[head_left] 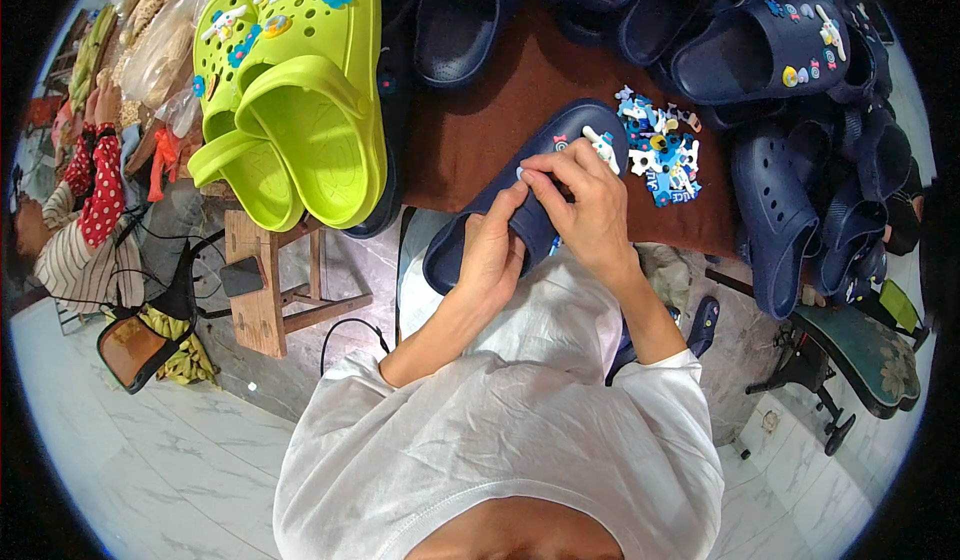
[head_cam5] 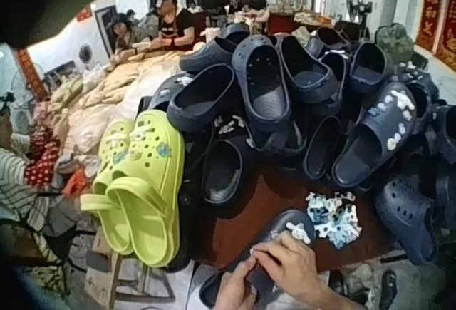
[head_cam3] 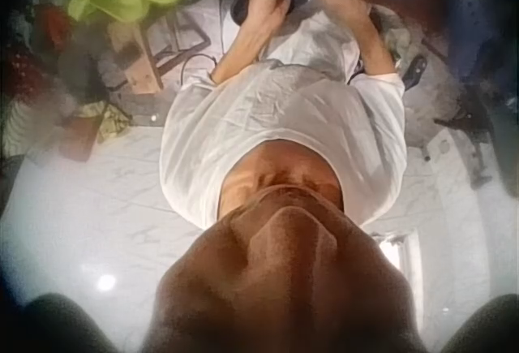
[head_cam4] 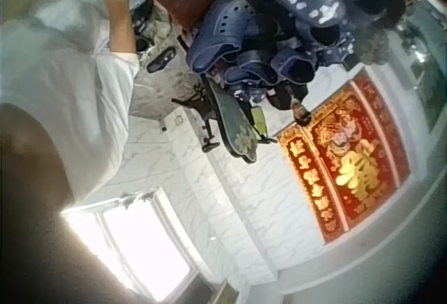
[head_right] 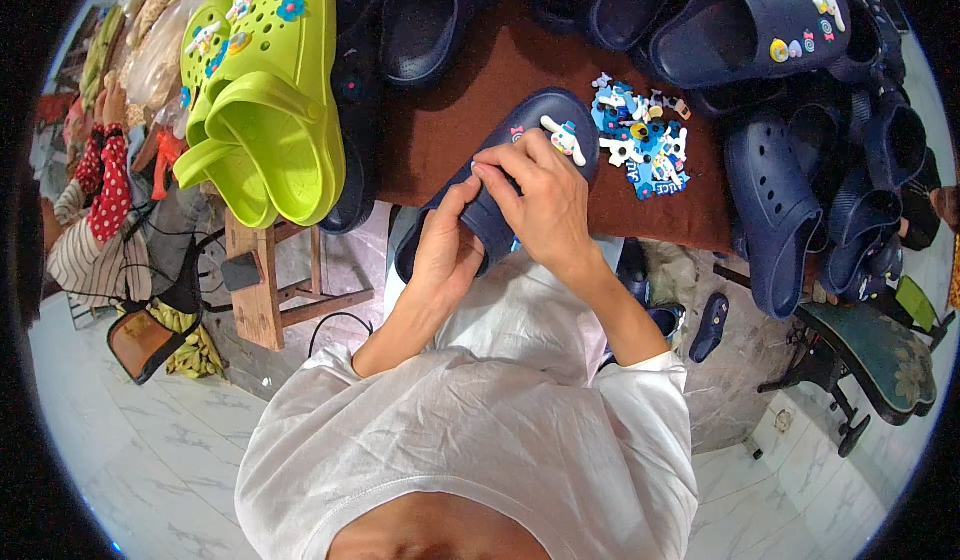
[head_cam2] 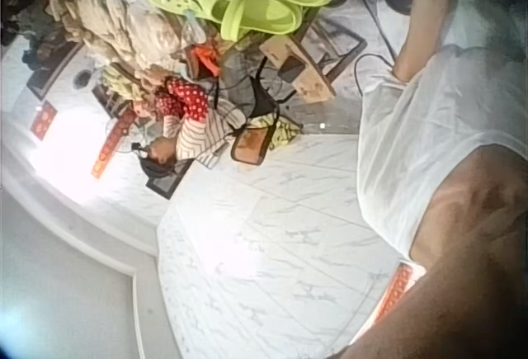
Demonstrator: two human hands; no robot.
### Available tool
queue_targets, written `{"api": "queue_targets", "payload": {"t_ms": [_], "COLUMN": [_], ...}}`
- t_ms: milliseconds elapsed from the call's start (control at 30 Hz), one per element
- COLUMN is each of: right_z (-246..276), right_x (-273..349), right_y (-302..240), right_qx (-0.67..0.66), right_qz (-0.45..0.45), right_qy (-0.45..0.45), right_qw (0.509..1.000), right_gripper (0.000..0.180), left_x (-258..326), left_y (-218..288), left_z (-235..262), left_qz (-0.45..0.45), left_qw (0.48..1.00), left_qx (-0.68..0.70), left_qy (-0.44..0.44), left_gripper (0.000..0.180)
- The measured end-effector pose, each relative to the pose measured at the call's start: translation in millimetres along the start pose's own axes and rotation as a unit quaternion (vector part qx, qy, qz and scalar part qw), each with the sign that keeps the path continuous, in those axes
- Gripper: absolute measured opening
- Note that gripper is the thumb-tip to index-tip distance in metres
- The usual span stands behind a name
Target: Attaching decorative plastic charms into the holes of foam clogs.
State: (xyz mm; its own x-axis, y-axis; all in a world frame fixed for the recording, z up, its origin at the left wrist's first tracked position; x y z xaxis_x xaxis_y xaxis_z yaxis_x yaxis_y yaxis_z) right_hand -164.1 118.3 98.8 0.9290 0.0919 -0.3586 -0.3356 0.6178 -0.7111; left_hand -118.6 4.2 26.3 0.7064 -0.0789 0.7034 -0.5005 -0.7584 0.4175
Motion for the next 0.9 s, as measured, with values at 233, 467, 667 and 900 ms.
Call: {"api": "queue_targets", "payload": {"t_ms": [233, 467, 667, 900], "right_z": [1, 2, 4, 30], "right_x": [2, 4, 4, 23], "right_y": [-5, -3, 1, 29], "right_qx": [0.024, 0.003, -0.012, -0.096], "right_qz": [0.036, 0.021, 0.01, -0.083], "right_qy": [-0.023, -0.029, -0.068, 0.063], "right_qw": [0.999, 0.999, 0.998, 0.99], "right_gripper": [0.015, 0.016, 0.021, 0.019], "left_x": [-4, -5, -5, -6], "left_y": [3, 4, 4, 7], "left_z": [-6, -9, -10, -18], "left_qz": [0.029, 0.035, 0.024, 0.055], "left_qw": [0.999, 0.998, 0.999, 0.997], "left_qx": [0.032, 0.037, 0.014, 0.033], "left_qy": [0.017, 0.026, 0.022, 0.034], "left_gripper": [0.031, 0.028, 0.033, 0.028]}}
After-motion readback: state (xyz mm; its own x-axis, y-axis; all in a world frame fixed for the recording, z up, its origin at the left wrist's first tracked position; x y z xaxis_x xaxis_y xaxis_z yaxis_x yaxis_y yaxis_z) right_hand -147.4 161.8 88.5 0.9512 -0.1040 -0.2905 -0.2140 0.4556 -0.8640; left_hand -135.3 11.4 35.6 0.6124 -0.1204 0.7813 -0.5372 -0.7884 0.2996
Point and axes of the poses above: each hand's wrist, its own x-axis away from the middle knuckle, its own z-axis out of the back of the hand, y = z × x, the point moved 5 cm from there along -x, towards the middle knuckle, and after that the axes turned 5 degrees about y, right-handed, at the moved point
